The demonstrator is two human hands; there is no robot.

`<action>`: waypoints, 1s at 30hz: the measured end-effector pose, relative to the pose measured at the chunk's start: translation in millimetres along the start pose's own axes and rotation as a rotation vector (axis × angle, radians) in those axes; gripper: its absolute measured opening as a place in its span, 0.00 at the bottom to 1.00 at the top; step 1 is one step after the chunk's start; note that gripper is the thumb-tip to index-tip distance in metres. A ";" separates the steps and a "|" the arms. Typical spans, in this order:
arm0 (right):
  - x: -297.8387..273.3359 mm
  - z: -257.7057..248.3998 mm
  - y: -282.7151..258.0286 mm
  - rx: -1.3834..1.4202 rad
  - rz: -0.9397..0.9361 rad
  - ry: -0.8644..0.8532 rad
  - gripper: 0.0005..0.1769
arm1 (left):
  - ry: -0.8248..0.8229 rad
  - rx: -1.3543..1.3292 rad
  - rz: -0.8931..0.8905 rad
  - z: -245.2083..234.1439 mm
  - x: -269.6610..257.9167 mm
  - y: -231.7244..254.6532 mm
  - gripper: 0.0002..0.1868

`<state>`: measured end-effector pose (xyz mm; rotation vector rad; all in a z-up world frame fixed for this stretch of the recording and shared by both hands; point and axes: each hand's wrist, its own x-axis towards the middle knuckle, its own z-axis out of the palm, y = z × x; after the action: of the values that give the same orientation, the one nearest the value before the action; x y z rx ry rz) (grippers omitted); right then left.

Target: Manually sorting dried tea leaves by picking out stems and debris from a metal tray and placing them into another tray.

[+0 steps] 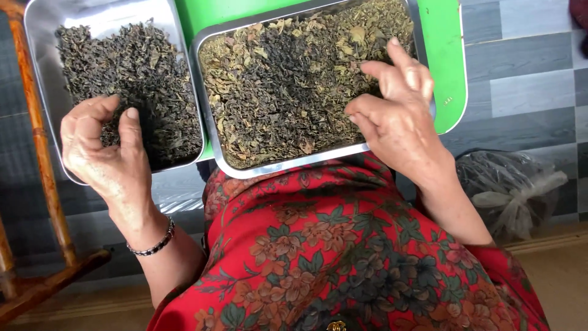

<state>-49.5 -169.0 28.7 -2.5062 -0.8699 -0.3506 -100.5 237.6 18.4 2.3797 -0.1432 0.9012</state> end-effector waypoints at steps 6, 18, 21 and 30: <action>4.9 5.8 5.2 0.076 -0.027 -0.126 0.09 | -0.017 -0.006 0.039 1.2 0.4 2.6 0.06; 12.1 10.6 5.2 -0.060 -0.074 -0.173 0.13 | -0.028 -0.061 0.022 3.4 -1.1 2.7 0.05; 16.8 7.9 -1.5 -0.037 -0.080 -0.142 0.08 | -0.035 -0.074 0.005 3.4 -0.7 5.5 0.04; 13.1 1.4 2.2 0.106 -0.001 -0.071 0.07 | -0.041 -0.018 -0.001 2.0 -1.2 7.0 0.03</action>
<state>-38.0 -163.1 31.7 -2.4339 -0.8930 -0.2108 -102.4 230.5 19.9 2.3818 -0.1650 0.8473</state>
